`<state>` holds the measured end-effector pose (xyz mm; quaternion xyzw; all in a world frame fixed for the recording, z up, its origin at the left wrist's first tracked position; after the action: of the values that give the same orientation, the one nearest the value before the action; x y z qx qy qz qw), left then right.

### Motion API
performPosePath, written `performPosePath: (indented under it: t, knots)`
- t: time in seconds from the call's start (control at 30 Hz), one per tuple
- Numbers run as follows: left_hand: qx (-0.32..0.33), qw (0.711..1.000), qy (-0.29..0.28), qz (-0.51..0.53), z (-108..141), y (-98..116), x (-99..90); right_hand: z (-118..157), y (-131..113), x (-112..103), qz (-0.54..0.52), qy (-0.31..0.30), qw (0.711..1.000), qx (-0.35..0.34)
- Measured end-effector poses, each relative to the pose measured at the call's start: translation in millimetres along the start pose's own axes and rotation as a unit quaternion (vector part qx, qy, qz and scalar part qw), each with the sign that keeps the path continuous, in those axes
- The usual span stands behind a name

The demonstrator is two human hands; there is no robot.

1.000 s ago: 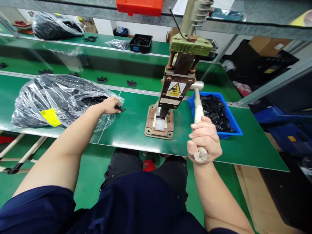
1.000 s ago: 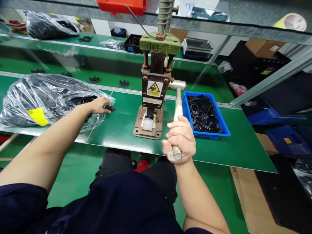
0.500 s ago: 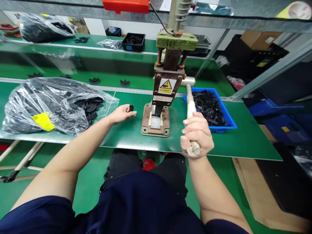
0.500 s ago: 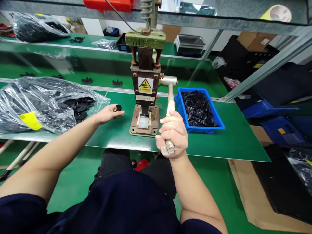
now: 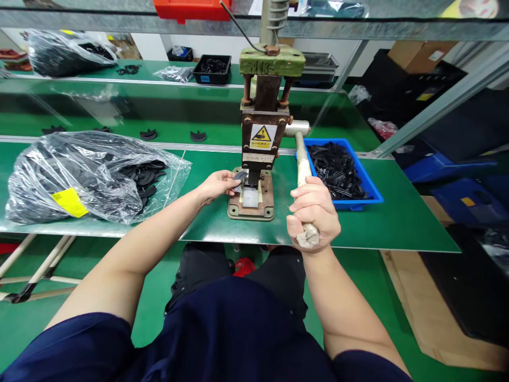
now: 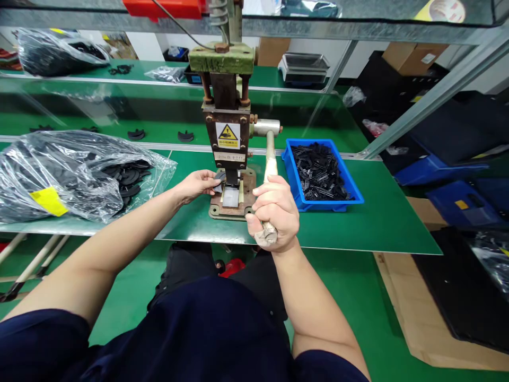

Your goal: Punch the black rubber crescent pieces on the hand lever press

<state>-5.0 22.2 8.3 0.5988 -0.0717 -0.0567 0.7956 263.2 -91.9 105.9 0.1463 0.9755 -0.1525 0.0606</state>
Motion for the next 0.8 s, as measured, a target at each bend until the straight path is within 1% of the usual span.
performPosePath:
  t: [0.07, 0.17, 0.3, 0.43, 0.5, 0.57, 0.67, 0.73, 0.8]
  knots:
    - [-0.013, 1.0, -0.014, -0.01, -3.0, 2.6, 8.3, -0.5, 0.3, -0.3, 0.001, -0.005, 1.0, -0.005]
    - [-0.031, 0.998, -0.02, -0.044, -7.6, 4.8, 16.6, -0.9, 0.7, -1.0, -0.001, -0.009, 1.0, -0.01]
    - [-0.064, 0.993, -0.037, -0.092, -14.1, 7.8, 19.7, -0.4, 1.2, -0.3, 0.0, -0.004, 1.0, -0.012]
    - [-0.096, 0.986, -0.048, -0.129, -18.8, 16.3, 22.7, 0.4, 1.2, 3.0, -0.004, 0.015, 1.0, -0.014]
    - [-0.109, 0.982, -0.042, -0.15, -19.9, 19.8, 26.5, 0.8, 1.0, 4.8, -0.008, 0.031, 0.999, -0.011]
    - [-0.122, 0.979, -0.024, -0.164, -19.7, 20.6, 31.0, 1.3, 0.7, 6.5, -0.01, 0.037, 0.999, -0.01]
    - [-0.12, 0.98, -0.005, -0.159, -17.9, 17.5, 36.5, 2.3, 0.8, 7.6, -0.004, 0.043, 0.999, -0.006]
    - [-0.105, 0.984, -0.004, -0.146, -16.7, 14.5, 38.2, 3.0, 1.2, 6.8, 0.009, 0.048, 0.999, 0.0]
    - [-0.092, 0.986, -0.004, -0.142, -15.6, 11.3, 39.0, 3.3, 1.6, 5.4, 0.023, 0.037, 0.999, -0.002]
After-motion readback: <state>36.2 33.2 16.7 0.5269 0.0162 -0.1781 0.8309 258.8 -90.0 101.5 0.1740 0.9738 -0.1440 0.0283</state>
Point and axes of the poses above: each hand's wrist, its own z-axis away from the middle knuckle, its own x-axis out of the palm, y = z × x, the point moved 2 cm from there along -z, towards the middle knuckle, and after that the axes turned 1 degree about -z, right-handed, at the moved point
